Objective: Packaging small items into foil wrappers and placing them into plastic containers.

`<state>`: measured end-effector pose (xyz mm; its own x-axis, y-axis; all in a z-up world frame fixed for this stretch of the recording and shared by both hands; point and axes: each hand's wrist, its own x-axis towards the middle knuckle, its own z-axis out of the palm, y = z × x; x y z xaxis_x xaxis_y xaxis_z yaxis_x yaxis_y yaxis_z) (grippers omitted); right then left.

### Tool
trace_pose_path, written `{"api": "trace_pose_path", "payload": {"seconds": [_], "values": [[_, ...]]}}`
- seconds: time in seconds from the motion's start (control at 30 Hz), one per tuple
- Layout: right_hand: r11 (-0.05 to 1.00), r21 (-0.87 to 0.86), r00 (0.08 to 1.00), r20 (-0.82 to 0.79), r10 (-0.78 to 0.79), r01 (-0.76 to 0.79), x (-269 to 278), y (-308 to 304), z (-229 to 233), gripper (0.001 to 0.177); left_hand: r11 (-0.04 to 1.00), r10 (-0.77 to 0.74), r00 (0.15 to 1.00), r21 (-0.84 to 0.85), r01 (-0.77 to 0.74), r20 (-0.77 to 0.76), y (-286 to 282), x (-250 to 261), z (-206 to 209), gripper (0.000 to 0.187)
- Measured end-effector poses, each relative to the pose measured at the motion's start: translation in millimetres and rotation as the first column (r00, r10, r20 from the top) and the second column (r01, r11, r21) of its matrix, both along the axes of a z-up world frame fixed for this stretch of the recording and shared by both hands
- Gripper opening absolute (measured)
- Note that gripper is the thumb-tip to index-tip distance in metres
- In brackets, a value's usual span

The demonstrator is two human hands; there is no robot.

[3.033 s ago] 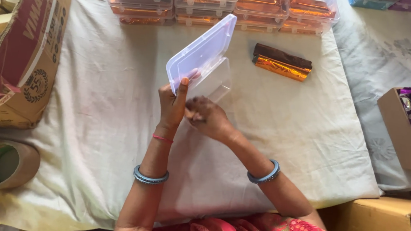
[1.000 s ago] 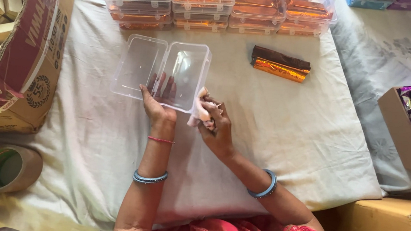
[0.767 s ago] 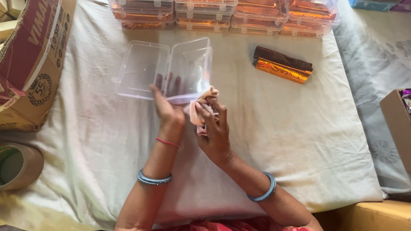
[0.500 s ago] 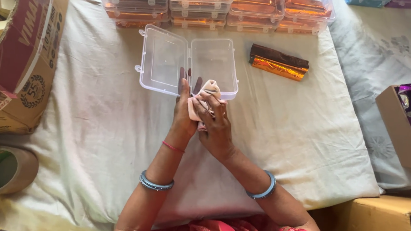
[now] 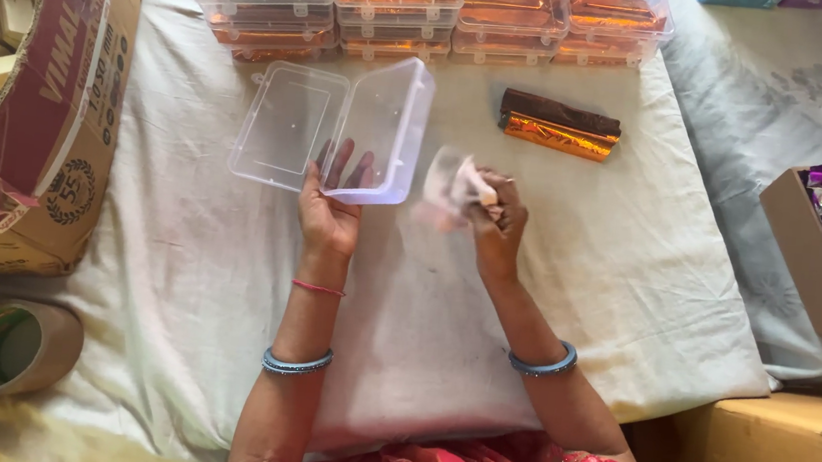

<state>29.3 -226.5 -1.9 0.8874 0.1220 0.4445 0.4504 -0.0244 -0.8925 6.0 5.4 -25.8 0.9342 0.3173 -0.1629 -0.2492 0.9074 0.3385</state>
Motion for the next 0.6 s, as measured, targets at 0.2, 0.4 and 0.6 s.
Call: {"api": "trace_pose_path", "payload": {"seconds": [0.2, 0.4, 0.6], "values": [[0.998, -0.055, 0.988, 0.152, 0.018, -0.010, -28, 23, 37, 0.042, 0.988, -0.041, 0.999, 0.152, 0.041, 0.001, -24, 2, -11, 0.050], [0.961, -0.140, 0.946, 0.256, -0.197, 0.238, -4, 4, 26, 0.034, 0.913, -0.124, 0.991, 0.385, 0.135, -0.053, -39, -9, 21, 0.052], [0.948, 0.173, 0.959, 0.040, -0.279, 0.269, 17, -17, 19, 0.040, 0.805, -0.242, 0.966, 0.536, 0.254, -0.094, -47, -11, 25, 0.054]]}}
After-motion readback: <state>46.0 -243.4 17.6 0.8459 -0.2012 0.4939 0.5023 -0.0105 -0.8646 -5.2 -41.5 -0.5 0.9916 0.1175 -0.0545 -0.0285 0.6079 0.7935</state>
